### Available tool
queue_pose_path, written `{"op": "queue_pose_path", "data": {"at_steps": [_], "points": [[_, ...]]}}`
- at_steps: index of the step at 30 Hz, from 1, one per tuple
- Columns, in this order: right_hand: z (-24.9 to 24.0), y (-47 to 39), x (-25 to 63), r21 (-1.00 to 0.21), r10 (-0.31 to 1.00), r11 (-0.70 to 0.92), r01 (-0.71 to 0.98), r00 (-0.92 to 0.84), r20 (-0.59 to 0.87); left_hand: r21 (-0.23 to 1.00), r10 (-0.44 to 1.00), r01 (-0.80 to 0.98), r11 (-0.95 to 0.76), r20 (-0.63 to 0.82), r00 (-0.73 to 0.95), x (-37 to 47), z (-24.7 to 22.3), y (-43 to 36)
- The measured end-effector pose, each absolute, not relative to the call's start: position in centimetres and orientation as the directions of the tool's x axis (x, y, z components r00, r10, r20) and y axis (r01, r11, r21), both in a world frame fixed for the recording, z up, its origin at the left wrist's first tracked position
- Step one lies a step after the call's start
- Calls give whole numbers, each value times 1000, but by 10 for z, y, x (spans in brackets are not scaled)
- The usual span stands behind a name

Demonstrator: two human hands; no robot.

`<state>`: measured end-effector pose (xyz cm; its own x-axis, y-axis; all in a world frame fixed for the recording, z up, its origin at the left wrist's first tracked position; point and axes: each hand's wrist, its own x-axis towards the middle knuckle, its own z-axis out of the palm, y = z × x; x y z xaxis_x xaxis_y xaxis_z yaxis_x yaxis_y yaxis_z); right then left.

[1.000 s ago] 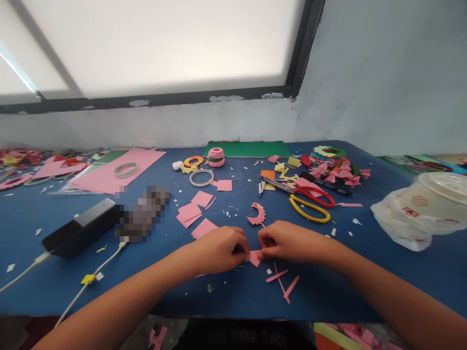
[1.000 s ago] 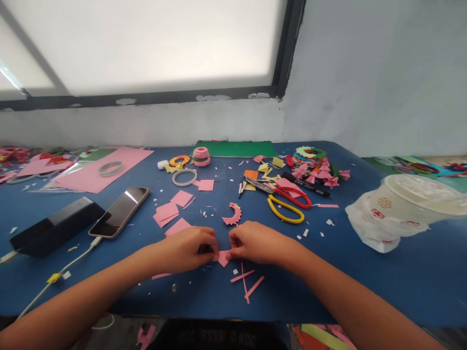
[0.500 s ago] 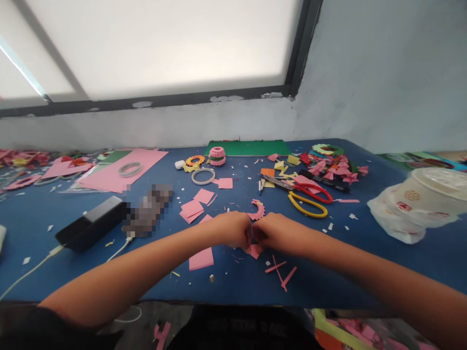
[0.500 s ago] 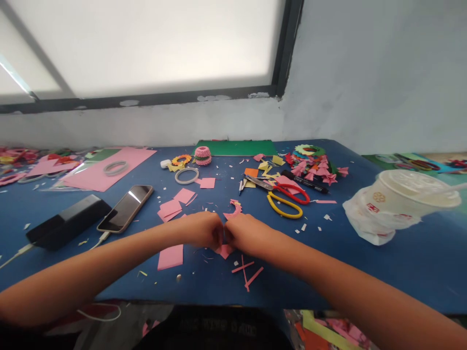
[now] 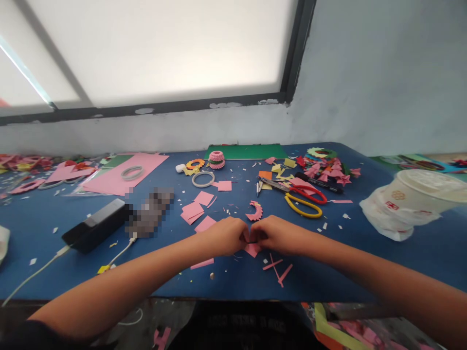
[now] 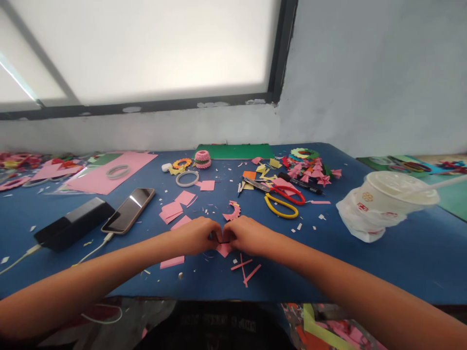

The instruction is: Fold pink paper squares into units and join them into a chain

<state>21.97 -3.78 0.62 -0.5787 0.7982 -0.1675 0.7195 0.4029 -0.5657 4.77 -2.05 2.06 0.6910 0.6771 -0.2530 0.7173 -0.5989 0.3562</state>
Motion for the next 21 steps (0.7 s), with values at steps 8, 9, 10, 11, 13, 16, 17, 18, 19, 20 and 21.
{"op": "queue_pose_path", "data": {"at_steps": [8,9,10,11,13,16,17,18,19,20,21], "points": [[-4,-48,228,-658,825,413,629,-564,-21,429,609,587,-687,-100,787,32,10,-24],[-5,-50,228,-660,824,424,620,-566,-2,423,605,574,-701,-74,793,31,10,-26],[-7,-51,229,-661,818,445,605,-575,24,418,598,562,-714,-53,799,30,10,-27],[-9,-53,229,-659,808,475,583,-586,63,413,592,550,-725,-34,805,30,9,-29],[-14,-55,230,-636,773,560,531,-611,170,408,580,531,-743,-6,815,29,7,-30],[-22,-58,230,-533,709,681,502,-635,307,406,566,509,-759,24,824,26,3,-30],[-24,-59,231,-486,689,710,510,-645,330,405,559,500,-765,32,829,25,2,-29],[-26,-59,231,-439,669,735,517,-660,342,402,547,487,-775,43,836,24,0,-29],[-27,-59,232,-398,652,753,523,-673,349,394,532,470,-790,58,845,23,-1,-28],[-28,-59,233,-365,637,768,526,-685,354,379,510,449,-809,75,857,21,-2,-27],[-28,-59,235,-340,624,780,526,-696,356,357,483,423,-832,93,871,19,-3,-27]]}}
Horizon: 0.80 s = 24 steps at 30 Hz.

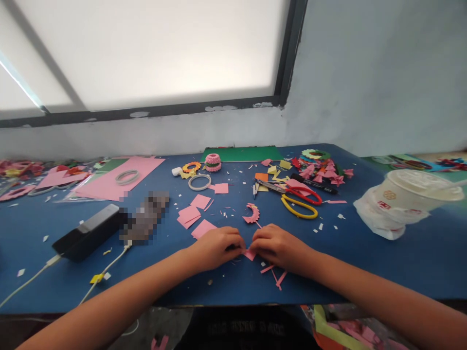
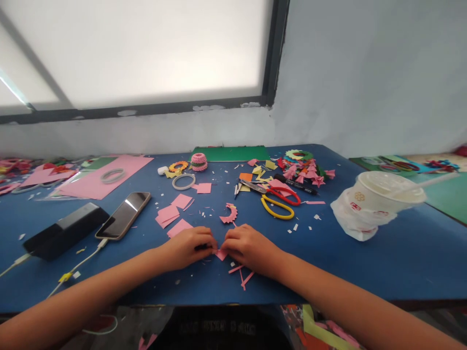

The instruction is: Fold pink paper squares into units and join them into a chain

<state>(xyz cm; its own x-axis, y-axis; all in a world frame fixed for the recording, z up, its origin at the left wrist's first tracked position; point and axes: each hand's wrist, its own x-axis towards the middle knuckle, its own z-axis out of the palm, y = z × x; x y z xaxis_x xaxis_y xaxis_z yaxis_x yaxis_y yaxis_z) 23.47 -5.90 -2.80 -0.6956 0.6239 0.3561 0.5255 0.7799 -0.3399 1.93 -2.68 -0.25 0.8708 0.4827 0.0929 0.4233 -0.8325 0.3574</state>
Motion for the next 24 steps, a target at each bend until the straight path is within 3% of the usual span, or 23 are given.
{"op": "queue_pose_path", "data": {"at_steps": [9,12,17,24], "points": [[-22,-55,247,-164,497,868,470,-811,309,-15,202,204,-979,83,976,12,6,-26],[-21,-57,251,-134,484,875,465,-833,270,-62,179,184,-981,79,981,9,8,-27],[-24,-59,260,-302,553,827,475,-784,283,-3,194,197,-980,135,972,3,5,-30],[-20,-56,258,-531,713,663,529,-663,230,216,340,304,-928,152,928,9,5,-28]]}}
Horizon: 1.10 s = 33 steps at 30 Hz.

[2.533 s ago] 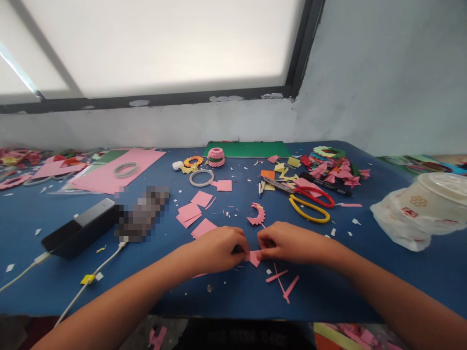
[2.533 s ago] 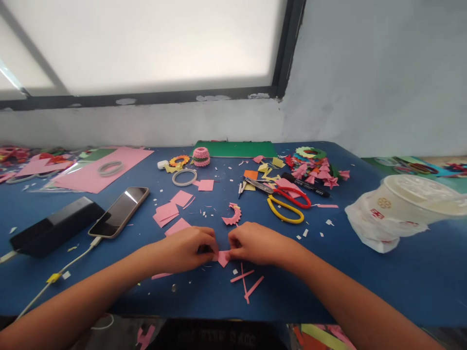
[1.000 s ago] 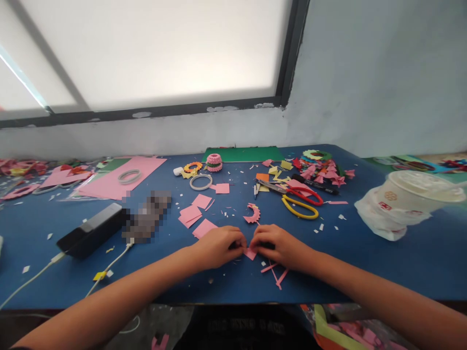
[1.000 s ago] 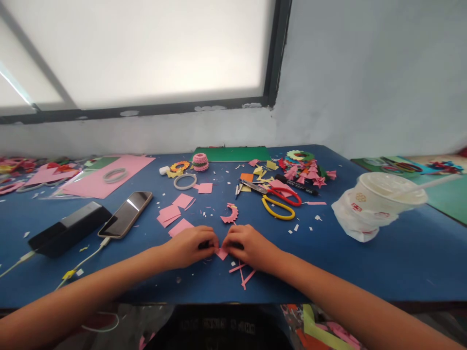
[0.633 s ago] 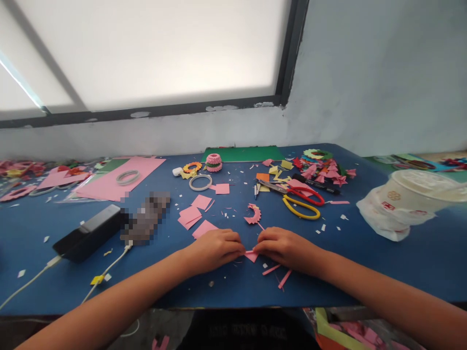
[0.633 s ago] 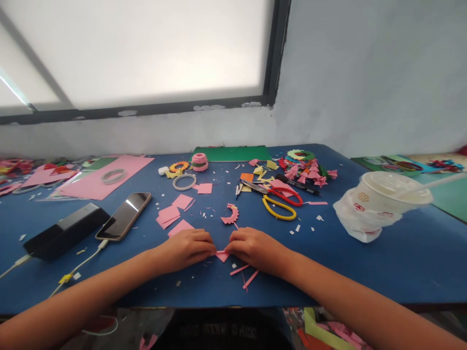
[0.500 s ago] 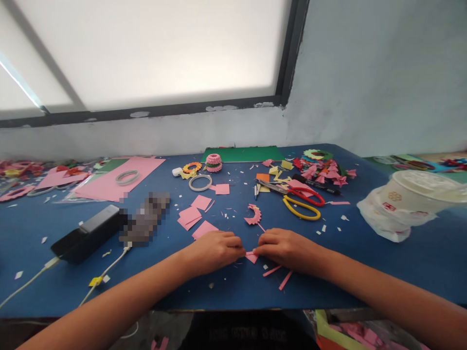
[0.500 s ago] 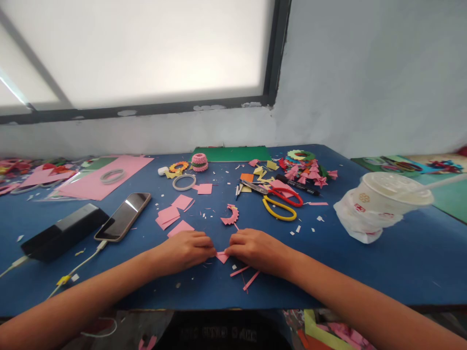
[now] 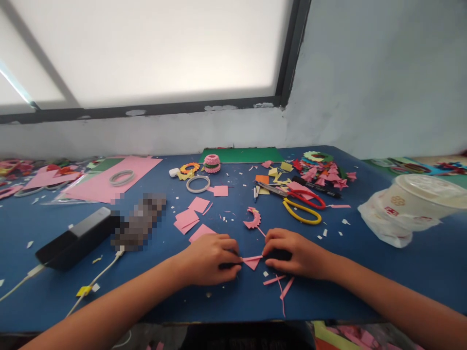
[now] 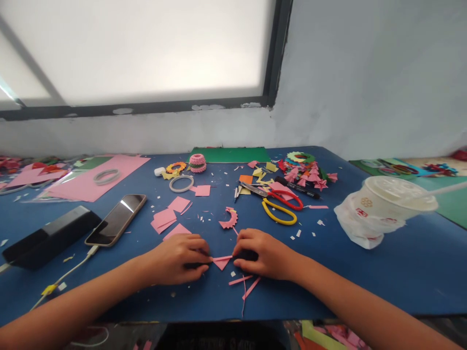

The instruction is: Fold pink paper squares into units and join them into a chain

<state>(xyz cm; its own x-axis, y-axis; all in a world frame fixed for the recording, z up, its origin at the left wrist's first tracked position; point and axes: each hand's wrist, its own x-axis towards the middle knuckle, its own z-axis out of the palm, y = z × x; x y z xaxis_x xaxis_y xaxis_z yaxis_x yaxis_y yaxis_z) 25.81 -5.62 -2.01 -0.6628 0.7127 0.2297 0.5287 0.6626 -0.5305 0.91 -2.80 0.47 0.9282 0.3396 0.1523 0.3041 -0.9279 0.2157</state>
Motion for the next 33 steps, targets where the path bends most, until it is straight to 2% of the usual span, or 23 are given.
{"op": "queue_pose_path", "data": {"at_steps": [4,9,16,22,29,33], "points": [[-17,-56,247,-520,761,619,588,-611,216,346,463,407,-845,94,881,18,8,-25],[-18,-55,239,-490,777,615,619,-581,241,407,534,479,-778,28,845,27,7,-21],[-19,-54,228,-496,850,518,697,-482,211,477,566,469,-744,75,821,24,-1,-20],[-28,-46,238,-469,707,694,547,-642,297,501,480,378,-778,87,873,17,-5,-16],[-29,-40,243,-172,469,883,437,-797,381,418,378,290,-861,145,914,15,-8,-11],[-25,-39,242,-70,385,919,388,-848,364,309,279,221,-925,160,947,16,-3,-11]]}}
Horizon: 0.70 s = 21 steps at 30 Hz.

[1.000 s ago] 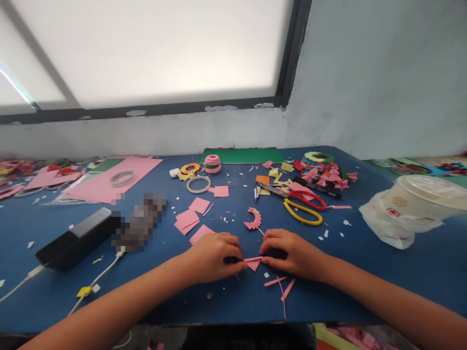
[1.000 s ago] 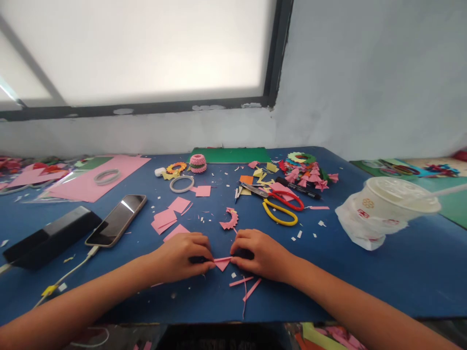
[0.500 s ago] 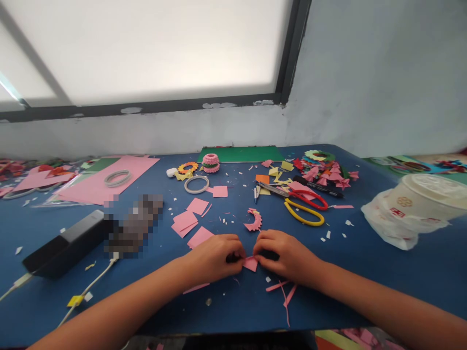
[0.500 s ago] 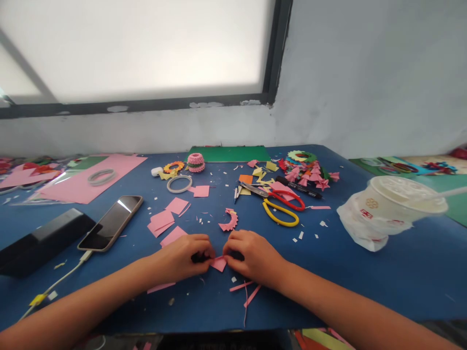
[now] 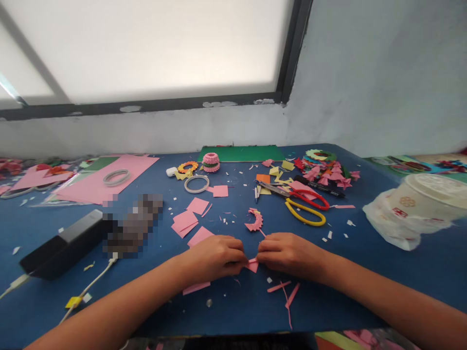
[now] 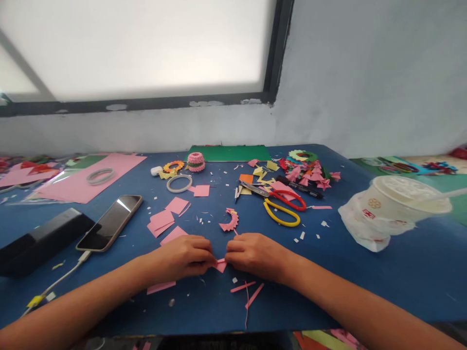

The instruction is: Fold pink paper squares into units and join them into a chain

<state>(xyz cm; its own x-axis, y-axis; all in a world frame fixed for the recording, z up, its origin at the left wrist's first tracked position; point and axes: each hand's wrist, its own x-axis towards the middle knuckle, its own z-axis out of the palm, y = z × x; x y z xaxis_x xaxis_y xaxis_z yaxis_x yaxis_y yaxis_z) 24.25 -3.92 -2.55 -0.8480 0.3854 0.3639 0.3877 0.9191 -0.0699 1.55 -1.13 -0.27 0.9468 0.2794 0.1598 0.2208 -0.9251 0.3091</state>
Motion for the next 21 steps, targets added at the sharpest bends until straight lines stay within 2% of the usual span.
{"op": "queue_pose_path", "data": {"at_steps": [5,9,15,21], "points": [[-22,-41,244,0,368,923,385,-882,294,133,153,134,-982,148,977,17,2,-12],[-18,-40,246,-18,378,922,387,-887,267,44,155,150,-988,132,979,15,3,-18],[-13,-40,254,-42,411,910,413,-881,234,174,247,222,-959,137,959,7,5,-27],[-13,-43,267,-173,500,865,471,-839,216,243,324,289,-926,115,939,8,10,-29]]}}
